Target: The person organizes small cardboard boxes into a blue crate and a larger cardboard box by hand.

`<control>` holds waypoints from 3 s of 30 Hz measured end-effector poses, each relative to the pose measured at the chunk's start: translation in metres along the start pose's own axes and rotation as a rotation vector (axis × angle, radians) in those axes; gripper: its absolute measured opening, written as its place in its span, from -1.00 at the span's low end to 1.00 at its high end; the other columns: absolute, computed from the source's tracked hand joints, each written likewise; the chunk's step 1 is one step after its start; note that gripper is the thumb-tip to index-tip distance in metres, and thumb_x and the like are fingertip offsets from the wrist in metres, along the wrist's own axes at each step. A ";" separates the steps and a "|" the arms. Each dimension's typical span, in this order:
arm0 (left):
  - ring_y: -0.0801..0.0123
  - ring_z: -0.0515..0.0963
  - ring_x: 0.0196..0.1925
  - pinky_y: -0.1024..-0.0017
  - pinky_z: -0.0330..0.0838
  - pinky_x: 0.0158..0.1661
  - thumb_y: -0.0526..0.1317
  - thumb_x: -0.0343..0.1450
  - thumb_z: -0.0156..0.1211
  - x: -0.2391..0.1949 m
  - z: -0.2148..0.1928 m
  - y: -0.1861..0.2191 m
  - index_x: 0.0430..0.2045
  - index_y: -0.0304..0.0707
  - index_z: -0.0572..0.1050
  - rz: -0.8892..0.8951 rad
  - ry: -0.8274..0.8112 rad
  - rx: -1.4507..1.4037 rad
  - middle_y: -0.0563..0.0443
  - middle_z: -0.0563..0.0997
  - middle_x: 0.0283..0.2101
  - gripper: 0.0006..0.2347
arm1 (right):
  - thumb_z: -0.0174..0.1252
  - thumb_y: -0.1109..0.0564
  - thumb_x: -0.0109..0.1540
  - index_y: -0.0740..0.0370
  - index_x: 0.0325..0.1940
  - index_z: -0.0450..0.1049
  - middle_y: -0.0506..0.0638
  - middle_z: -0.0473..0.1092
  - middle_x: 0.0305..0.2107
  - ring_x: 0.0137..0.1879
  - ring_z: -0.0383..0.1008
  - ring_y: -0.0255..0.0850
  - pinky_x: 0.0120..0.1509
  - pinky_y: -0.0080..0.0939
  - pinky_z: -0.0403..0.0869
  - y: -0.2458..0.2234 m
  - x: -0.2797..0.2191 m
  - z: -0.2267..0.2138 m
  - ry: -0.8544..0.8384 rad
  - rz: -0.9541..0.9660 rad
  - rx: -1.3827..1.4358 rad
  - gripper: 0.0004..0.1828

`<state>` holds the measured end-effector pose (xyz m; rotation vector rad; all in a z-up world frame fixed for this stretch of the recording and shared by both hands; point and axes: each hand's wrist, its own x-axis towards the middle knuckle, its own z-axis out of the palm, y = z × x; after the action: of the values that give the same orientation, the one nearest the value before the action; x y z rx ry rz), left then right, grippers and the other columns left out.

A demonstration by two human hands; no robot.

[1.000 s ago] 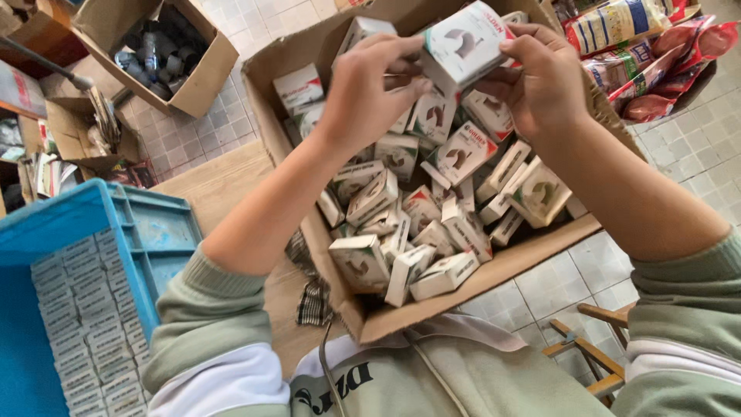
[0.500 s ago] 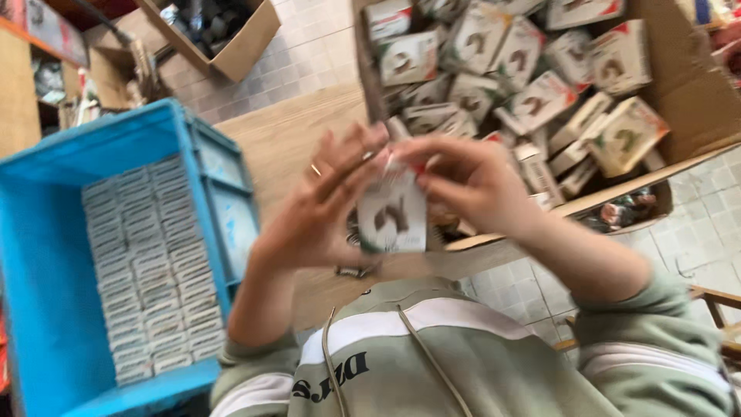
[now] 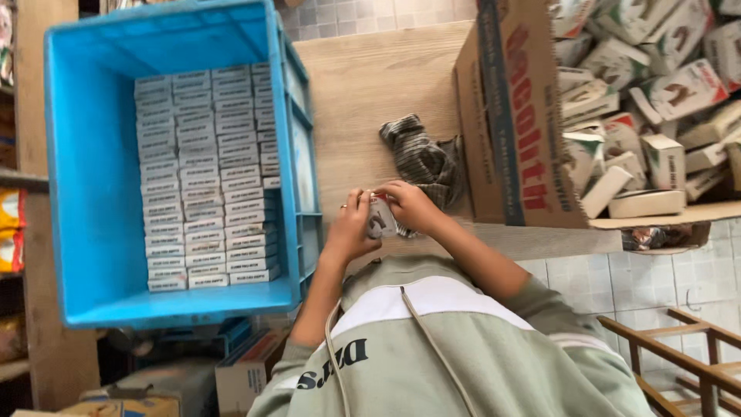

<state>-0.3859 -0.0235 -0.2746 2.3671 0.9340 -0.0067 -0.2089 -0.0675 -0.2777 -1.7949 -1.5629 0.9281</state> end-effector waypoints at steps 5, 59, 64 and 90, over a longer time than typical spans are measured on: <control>-0.44 0.48 0.00 -0.16 0.48 -0.08 -0.21 -0.10 0.52 0.022 0.035 -0.020 0.23 -0.36 0.08 -0.074 -0.013 -0.023 -0.44 0.19 0.17 -0.04 | 0.07 0.17 0.17 0.07 0.30 0.29 0.17 0.34 0.11 0.27 0.31 0.12 0.33 0.17 0.26 0.031 0.000 0.030 -0.011 -0.047 -0.293 -0.43; -0.23 0.31 0.27 0.00 0.28 0.24 -0.20 -0.05 0.52 0.032 0.045 -0.030 0.31 -0.09 0.13 -0.087 0.099 -0.262 -0.24 0.19 0.25 -0.05 | -0.30 -0.51 0.19 -0.08 0.48 0.02 -0.14 0.00 0.42 0.53 -0.15 0.05 0.28 0.74 -0.34 0.055 -0.026 0.037 -0.170 -0.558 -0.825 -0.13; -0.19 0.26 0.31 0.07 0.20 0.29 -0.21 -0.07 0.54 0.028 0.038 -0.029 0.28 -0.25 0.12 -0.083 0.129 -0.324 -0.29 0.19 0.28 -0.04 | -0.36 -0.58 0.18 -0.12 0.51 0.03 -0.21 -0.03 0.44 0.54 -0.22 0.08 0.28 0.72 -0.37 0.047 0.004 0.036 -0.089 -0.509 -0.947 -0.08; -0.09 0.23 0.34 0.17 0.14 0.34 -0.32 -0.10 0.47 0.024 0.038 -0.033 0.28 -0.26 0.14 -0.061 0.211 -0.456 -0.29 0.25 0.25 -0.06 | -0.16 -0.44 0.22 -0.02 0.32 0.29 -0.13 0.13 0.36 0.48 -0.01 -0.02 0.30 0.69 -0.24 0.020 0.007 0.052 0.005 -0.567 -0.914 -0.27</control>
<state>-0.3805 -0.0094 -0.3281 1.9399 0.9841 0.3978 -0.2385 -0.0648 -0.3248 -1.6626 -2.5417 -0.1093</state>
